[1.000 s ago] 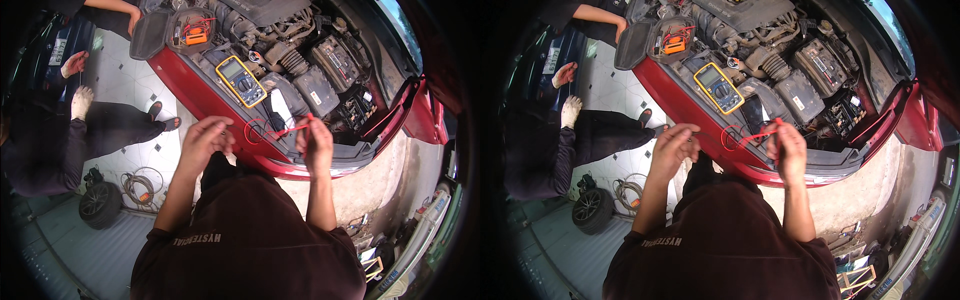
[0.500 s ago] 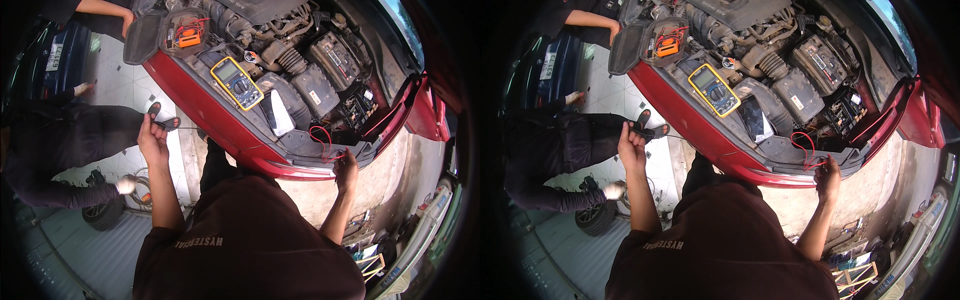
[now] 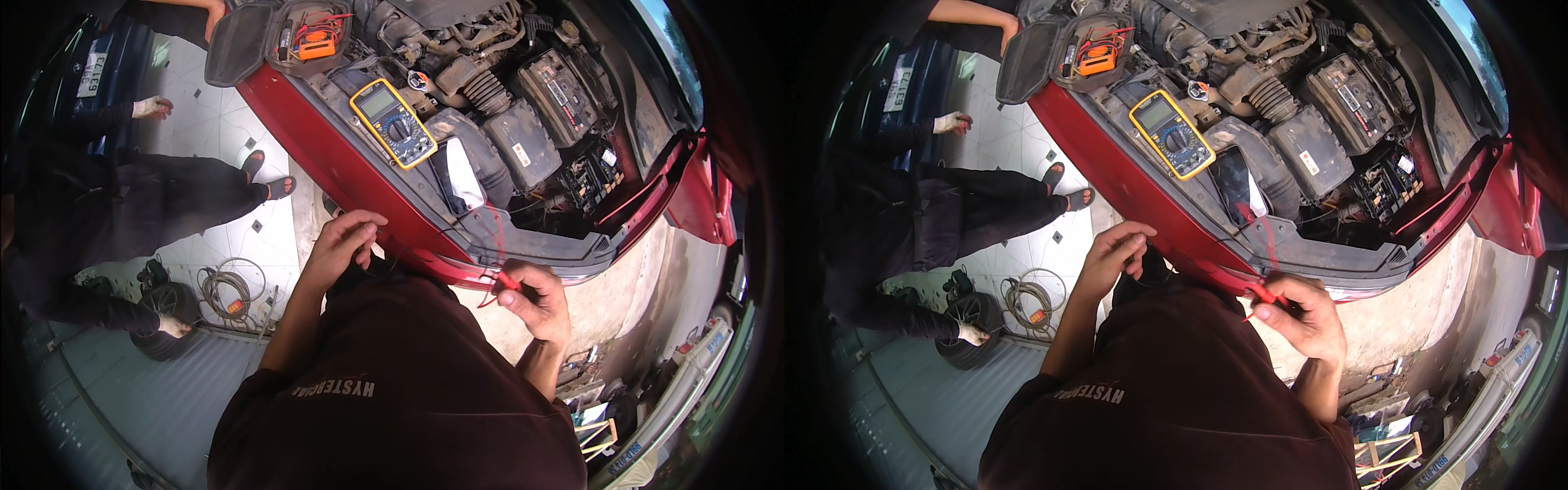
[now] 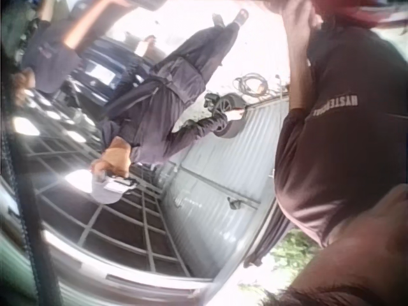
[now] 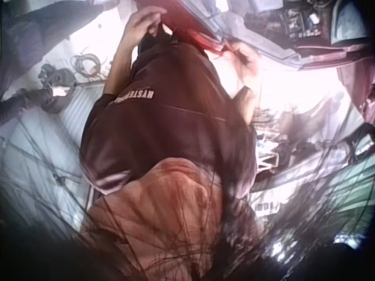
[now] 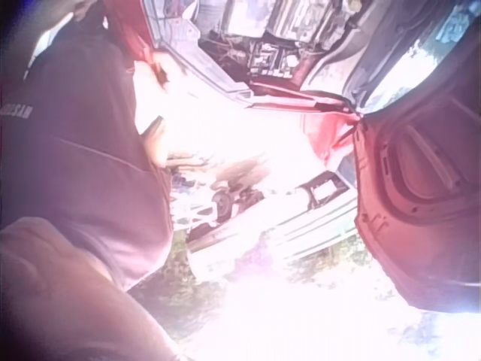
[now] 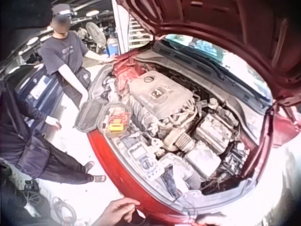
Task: The person retrieves a multimeter from a case, walks to a red car with its hood open, and uses the multimeter probes to test electrical connections in the engine bay and fuse box. The person adjusts the multimeter dial and checks readings while another person stands nearby.
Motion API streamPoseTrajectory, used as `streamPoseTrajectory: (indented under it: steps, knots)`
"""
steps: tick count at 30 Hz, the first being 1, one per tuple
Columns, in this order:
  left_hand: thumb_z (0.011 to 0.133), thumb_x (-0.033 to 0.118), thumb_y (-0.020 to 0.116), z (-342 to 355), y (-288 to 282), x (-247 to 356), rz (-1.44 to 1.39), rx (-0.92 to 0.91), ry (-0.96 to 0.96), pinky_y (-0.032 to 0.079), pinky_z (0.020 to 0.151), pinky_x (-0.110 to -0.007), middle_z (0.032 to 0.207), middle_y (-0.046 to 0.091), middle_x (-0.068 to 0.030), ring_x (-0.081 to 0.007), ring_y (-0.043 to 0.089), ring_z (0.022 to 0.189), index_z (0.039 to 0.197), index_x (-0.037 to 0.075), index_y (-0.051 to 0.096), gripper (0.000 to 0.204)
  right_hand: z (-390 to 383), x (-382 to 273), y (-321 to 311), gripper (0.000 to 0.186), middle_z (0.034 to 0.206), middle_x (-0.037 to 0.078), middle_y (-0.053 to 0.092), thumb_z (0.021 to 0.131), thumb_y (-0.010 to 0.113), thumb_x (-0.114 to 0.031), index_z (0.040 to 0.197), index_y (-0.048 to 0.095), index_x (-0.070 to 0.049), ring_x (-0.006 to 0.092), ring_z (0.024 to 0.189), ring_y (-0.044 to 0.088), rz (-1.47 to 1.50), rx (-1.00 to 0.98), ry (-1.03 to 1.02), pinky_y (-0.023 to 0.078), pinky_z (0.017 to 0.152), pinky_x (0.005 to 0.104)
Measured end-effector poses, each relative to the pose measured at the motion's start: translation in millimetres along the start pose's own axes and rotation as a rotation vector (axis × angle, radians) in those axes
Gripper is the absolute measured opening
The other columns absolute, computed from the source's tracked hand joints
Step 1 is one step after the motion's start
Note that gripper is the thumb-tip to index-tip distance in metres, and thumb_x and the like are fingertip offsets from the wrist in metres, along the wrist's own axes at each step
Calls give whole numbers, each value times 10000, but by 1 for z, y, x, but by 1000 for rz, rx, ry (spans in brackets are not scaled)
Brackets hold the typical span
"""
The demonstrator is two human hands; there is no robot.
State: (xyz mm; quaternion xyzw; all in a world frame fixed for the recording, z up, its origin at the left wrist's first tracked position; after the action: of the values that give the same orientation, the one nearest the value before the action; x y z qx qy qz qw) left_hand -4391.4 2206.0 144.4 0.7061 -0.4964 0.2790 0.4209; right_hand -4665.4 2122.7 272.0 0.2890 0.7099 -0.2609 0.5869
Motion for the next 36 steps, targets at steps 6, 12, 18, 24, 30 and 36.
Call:
streamPoseTrajectory:
  steps: [6, 12, 18, 24, 30, 36]
  knots:
    - [1111, 144, 548, -25, -1, 31, -63, -10, 115, 588, 732, -318, 1000, 722, -158, -193, 726, 815, 1369, -12, 593, 305, 29, 7, 24, 168, 900, 38, 696, 1003, 754, -141, 1052, 714, 15, 105, 796, 618, 370, -108, 11, 479, 693, 287]
    - [1101, 149, 539, -41, -50, 41, -368, 90, 130, 549, 435, -279, 922, 713, -189, -186, 667, 545, 1279, -63, 608, 285, 14, 87, -29, 338, 654, -38, 509, 1109, 606, -307, 863, 596, -76, 36, 551, 408, 206, 203, 456, 298, 515, 216]
    - [1102, 187, 569, -12, -50, 24, -155, 216, 31, 627, 682, -351, 1041, 740, -178, -234, 753, 779, 1315, -9, 604, 292, -18, 137, -53, 318, 657, -60, 487, 1113, 598, -293, 872, 596, -86, 29, 570, 397, 92, 266, 588, 279, 512, 228]
    - [1110, 193, 560, 27, -26, 15, -54, 165, 18, 636, 781, -353, 1122, 745, -193, -251, 772, 901, 1323, -5, 597, 294, 8, 124, -57, 238, 719, -66, 528, 1095, 631, -228, 932, 637, -53, 19, 597, 393, 59, 300, 482, 278, 524, 228]
    - [1113, 175, 556, 40, -50, 10, -110, 288, 45, 637, 800, -354, 1126, 745, -191, -259, 778, 921, 1314, 1, 603, 271, 72, 122, -28, 188, 747, -60, 557, 1080, 632, -188, 1005, 682, -24, 23, 607, 416, 113, 195, 403, 309, 534, 235]
    - [1113, 169, 556, 48, -48, 17, -124, 287, 64, 635, 798, -348, 1132, 743, -190, -257, 778, 921, 1316, 2, 595, 266, 113, 132, -20, 255, 803, -55, 575, 1101, 568, -187, 1186, 710, 6, 24, 614, 417, 98, 154, 338, 330, 543, 236]
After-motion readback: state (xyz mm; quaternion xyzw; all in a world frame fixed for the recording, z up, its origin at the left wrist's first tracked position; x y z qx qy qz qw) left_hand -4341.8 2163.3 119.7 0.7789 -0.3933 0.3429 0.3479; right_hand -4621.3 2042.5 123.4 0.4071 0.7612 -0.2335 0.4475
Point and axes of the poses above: each hand's wrist, its own z-axis towards the middle knuckle, its own y-axis out of the palm, x = y × z, the point moved 10 cm from there along z, towards the middle knuckle
